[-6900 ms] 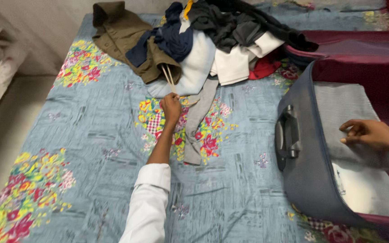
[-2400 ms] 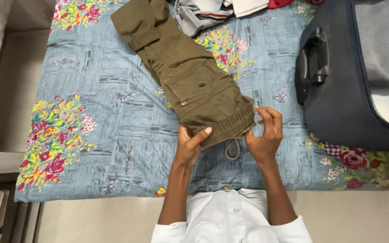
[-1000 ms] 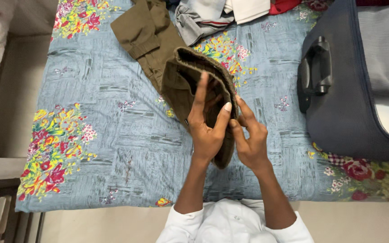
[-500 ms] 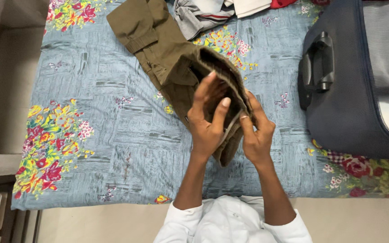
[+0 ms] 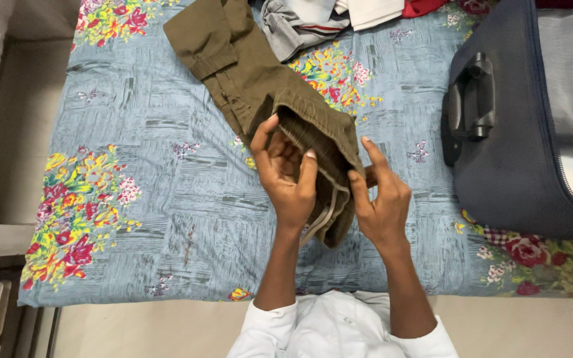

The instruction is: The person folds a pair of cargo pants on a bed by laying them flat, folding the legs over, and smoothing the fabric.

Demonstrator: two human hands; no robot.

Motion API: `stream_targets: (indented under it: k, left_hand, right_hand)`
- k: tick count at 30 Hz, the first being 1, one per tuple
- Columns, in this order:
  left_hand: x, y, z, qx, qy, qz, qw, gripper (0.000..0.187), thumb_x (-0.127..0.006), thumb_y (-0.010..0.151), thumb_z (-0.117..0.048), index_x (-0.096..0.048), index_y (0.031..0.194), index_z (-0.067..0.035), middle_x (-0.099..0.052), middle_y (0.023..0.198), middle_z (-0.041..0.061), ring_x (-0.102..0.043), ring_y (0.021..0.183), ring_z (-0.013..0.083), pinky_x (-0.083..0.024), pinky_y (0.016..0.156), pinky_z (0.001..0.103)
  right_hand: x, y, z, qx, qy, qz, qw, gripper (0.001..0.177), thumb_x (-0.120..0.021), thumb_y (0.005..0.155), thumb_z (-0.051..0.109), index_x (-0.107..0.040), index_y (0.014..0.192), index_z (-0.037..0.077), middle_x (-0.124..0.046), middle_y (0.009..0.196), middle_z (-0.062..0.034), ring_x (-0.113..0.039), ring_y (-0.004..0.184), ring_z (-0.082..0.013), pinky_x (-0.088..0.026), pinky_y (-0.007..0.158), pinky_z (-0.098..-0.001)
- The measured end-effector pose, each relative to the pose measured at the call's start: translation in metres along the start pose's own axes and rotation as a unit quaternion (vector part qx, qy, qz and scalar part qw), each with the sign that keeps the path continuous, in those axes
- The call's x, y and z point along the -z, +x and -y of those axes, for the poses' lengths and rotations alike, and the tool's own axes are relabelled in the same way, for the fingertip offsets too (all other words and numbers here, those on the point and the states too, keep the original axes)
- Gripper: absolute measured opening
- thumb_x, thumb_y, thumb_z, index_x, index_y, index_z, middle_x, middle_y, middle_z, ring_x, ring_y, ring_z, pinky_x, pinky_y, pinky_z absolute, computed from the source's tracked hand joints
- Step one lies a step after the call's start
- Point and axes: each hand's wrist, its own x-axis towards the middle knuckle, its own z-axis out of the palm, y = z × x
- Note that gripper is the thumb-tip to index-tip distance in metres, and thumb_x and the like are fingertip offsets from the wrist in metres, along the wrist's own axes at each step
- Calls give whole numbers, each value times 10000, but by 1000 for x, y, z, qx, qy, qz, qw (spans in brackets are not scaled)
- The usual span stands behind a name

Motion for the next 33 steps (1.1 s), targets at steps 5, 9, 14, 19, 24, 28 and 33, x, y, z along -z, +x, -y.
stream_targets:
  k: [5, 9, 14, 19, 24, 28, 33]
  left_hand:
    - [10, -1, 3, -27, 37, -6, 999, 600, -535, 945, 130, -396, 1502, -44, -586, 1315, 113, -590, 1197, 177, -487, 1088, 313]
    - [17, -1, -2, -6, 21, 11, 1000, 568, -546, 946, 82, -422, 1490, -25, -587, 1254, 102, -582, 1128, 166, -476, 1049, 296]
    - [8, 4, -6, 23, 17, 35, 999, 672, -642, 953, 67, -344, 1538, -75, -544, 1373, 86, -564, 1257, 169, -478, 1114, 318]
    - [-7, -3, 6, 26, 41, 58, 997, 666, -668, 975, 84, -366, 1544, -83, -587, 1322, 96, -619, 1207, 172, -524, 1083, 318]
    - [-5, -3, 6, 33, 78, 54, 995, 657, -682, 956, 86, -393, 1522, -80, -604, 1288, 93, -632, 1168, 167, -536, 1046, 312]
    - [-6, -3, 3, 37, 99, 57, 993, 641, -678, 962, 87, -405, 1518, -79, -631, 1240, 93, -659, 1112, 168, -560, 999, 301]
    - [-13, -4, 5, -7, 162, 44, 986, 633, -653, 972, 104, -401, 1525, -73, -669, 1241, 123, -700, 1116, 183, -590, 979, 309]
  right_hand:
    - [1, 7, -13, 124, -126, -120, 977, 188, -579, 1156, 193, -681, 1285, 102, -733, 1077, -176, -710, 976, -287, -553, 919, -391]
    - [0, 18, -27, -12, 125, -82, 989, 254, -534, 1132, 191, -686, 1246, 22, -758, 1116, -141, -737, 964, -215, -585, 786, -358]
    - [-4, 25, -18, -85, 317, -93, 940, 257, -535, 1150, 227, -627, 1160, -13, -719, 943, -95, -727, 842, -207, -611, 767, -342]
    - [-1, 27, 12, 96, 118, -33, 988, 355, -714, 987, 75, -622, 1322, 4, -698, 1157, -152, -702, 1068, -246, -586, 890, -339]
    - [1, 29, 9, 104, 38, -52, 992, 353, -713, 984, -17, -655, 1324, 61, -737, 1162, -146, -740, 1024, -240, -590, 874, -326]
    - [3, 28, -1, 52, 86, -76, 992, 270, -699, 996, -19, -641, 1258, 17, -769, 1045, -99, -767, 962, -203, -588, 882, -331]
    - [-2, 24, -4, 93, 103, -115, 984, 183, -736, 978, -65, -638, 1128, -25, -755, 1043, -123, -767, 997, -183, -605, 907, -321]
